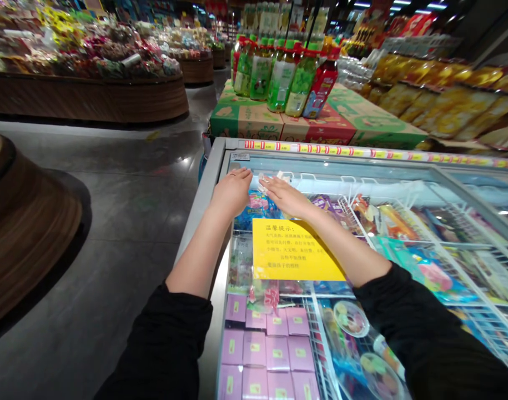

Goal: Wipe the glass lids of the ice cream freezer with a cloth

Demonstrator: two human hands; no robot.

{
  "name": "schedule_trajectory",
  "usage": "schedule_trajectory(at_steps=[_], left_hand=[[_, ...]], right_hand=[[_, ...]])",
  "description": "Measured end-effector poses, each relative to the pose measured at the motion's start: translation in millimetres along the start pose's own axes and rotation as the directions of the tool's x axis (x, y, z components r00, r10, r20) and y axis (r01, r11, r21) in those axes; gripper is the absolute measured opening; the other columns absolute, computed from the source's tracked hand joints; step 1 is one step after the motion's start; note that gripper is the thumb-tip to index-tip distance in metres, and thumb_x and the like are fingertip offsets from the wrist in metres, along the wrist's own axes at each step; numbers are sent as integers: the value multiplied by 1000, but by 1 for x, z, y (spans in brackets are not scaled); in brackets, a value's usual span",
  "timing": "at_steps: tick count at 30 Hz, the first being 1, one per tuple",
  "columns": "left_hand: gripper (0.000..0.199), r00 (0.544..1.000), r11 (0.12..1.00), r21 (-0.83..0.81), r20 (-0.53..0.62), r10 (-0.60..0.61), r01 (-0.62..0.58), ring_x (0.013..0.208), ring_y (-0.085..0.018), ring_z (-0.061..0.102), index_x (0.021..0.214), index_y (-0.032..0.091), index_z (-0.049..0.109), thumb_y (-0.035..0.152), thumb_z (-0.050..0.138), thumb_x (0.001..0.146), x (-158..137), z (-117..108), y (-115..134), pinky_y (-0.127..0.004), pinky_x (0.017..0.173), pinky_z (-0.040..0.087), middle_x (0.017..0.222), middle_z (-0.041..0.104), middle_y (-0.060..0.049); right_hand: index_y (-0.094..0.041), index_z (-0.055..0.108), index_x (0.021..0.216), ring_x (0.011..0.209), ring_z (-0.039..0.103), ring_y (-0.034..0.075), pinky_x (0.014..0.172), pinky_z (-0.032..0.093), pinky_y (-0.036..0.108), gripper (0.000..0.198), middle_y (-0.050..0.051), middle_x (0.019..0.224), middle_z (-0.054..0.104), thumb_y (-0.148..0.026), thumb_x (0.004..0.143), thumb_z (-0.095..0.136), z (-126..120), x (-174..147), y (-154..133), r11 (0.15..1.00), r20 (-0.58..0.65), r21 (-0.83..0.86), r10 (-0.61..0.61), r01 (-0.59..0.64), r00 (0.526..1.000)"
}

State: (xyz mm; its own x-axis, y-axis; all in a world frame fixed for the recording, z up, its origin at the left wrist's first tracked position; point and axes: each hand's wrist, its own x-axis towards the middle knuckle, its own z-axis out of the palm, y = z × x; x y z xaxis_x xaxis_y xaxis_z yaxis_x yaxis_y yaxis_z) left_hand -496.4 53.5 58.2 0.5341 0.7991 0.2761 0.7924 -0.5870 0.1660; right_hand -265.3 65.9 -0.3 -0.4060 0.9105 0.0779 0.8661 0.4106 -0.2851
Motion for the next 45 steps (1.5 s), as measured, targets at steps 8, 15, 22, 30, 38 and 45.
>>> schedule_trajectory(at_steps=[8, 15, 22, 30, 38, 45], left_hand=[[59, 999, 1000, 18, 34, 15, -15, 155, -27, 50, 148, 6, 64, -4, 46, 93, 0, -2, -2, -42, 132, 36, 160, 58, -18], [55, 993, 993, 46, 45, 109, -111, 149, -23, 57, 145, 16, 68, -3, 48, 97, -2, -2, 4, -40, 129, 40, 157, 62, -13], [49, 980, 982, 56, 99, 174, -180, 146, -21, 60, 142, 17, 70, 0, 51, 99, 0, -1, 4, -35, 127, 42, 154, 65, -10], [54, 981, 985, 38, 100, 166, -171, 147, -22, 59, 143, 14, 69, -2, 49, 96, 3, 2, -3, -36, 127, 42, 154, 65, -11], [43, 975, 972, 160, 169, 146, -173, 135, -22, 68, 127, 15, 78, 2, 53, 95, 2, -2, 7, -35, 123, 45, 140, 75, -12], [45, 982, 972, 209, 175, 73, -110, 147, -24, 59, 142, 12, 68, 6, 49, 101, -83, -12, 52, -40, 128, 40, 155, 64, -16]], right_hand=[[-21, 41, 169, 164, 29, 31, 135, 24, 53, 64, 5, 177, 32, -45, 111, 27, -16, 25, 40, 986, -41, -28, 162, -163, 986], [-26, 42, 169, 164, 31, 32, 136, 25, 56, 64, 3, 176, 37, -48, 111, 27, -8, -37, 36, 989, -89, -52, 136, -141, 987], [-23, 42, 169, 164, 31, 30, 136, 23, 50, 67, 4, 177, 35, -53, 112, 23, -8, -2, 32, 992, -52, -37, 114, -116, 992], [-17, 42, 168, 164, 31, 32, 135, 26, 52, 65, 7, 176, 36, -40, 110, 27, -14, -31, 43, 963, -102, -72, 251, -259, 963], [-22, 39, 170, 165, 30, 30, 134, 26, 51, 63, 5, 177, 34, -43, 112, 26, -5, -20, -3, 976, -67, -70, 202, -207, 977], [-8, 33, 171, 166, 25, 31, 135, 23, 45, 65, 11, 179, 27, -35, 112, 23, -21, -43, -12, 924, -29, -107, 367, -368, 930]])
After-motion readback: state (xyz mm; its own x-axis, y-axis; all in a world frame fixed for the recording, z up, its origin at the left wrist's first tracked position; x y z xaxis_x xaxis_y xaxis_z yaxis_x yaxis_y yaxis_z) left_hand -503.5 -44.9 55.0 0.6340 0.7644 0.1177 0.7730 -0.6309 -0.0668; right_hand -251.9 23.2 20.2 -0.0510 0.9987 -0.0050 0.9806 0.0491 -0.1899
